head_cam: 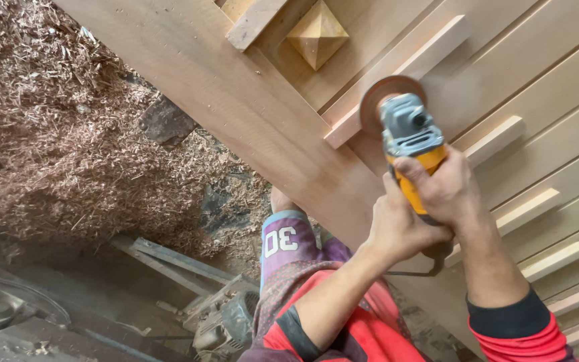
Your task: The person uses an angle grinder with a sanding disc to smooth the surface of a wooden door. They move the tool across the flat panels and around the raised decorative elements, generating wood dust.
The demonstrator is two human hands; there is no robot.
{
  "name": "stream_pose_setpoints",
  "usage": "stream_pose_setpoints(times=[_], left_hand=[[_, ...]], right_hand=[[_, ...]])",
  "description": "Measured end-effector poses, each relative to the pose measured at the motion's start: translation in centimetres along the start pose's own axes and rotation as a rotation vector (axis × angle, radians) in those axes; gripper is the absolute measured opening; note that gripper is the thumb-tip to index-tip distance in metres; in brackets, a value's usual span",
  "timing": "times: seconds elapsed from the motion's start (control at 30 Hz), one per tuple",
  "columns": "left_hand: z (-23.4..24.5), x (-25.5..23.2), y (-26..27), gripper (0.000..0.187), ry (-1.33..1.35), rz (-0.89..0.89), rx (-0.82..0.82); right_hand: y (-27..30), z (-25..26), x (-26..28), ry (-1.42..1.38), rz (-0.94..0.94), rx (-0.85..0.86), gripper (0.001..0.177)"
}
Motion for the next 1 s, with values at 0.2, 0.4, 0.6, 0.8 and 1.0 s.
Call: stream_pose_setpoints(times=[0.2,0.4,0.6,0.8,1.0], left_hand=[[0.3,1.7,2.7,0.062,0.078,-0.072,-0.176],[-1.5,1.4,1.3,0.054,0.079,-0.099,-0.204],[-5.5,-2.8,-3.2,0.101,0.086,0.013,-0.100],[-8.6,-6.1,-8.5,0.108,-0.105,-0.114,0.047],[-8.9,-8.4,-9.6,0.105,-0.215,-0.211,0.122]], right_hand=[[2.0,-2.5,1.9,0.121,0.162,0.096,0.063],[0.3,-2.1,2.2,0.216,0.136,0.182,0.067],[-4.8,4.2,1.5,0.099,0.184,-0.004,0.061],[-9.6,7.7,-1.9,-0.264,0.026,-0.101,0.063],[-9.7,8.7,-0.3,-0.659,-0.007,-0.144,0.062]])
Point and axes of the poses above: each hand's wrist, its own y-axis away from the middle knuckle, its own z-axis out of the back of the hand, x = y × z, the point moved 7 cm from there along -y, towards the middle knuckle, and after that the axes turned 15 degrees about -x, right-handed, at the moved point
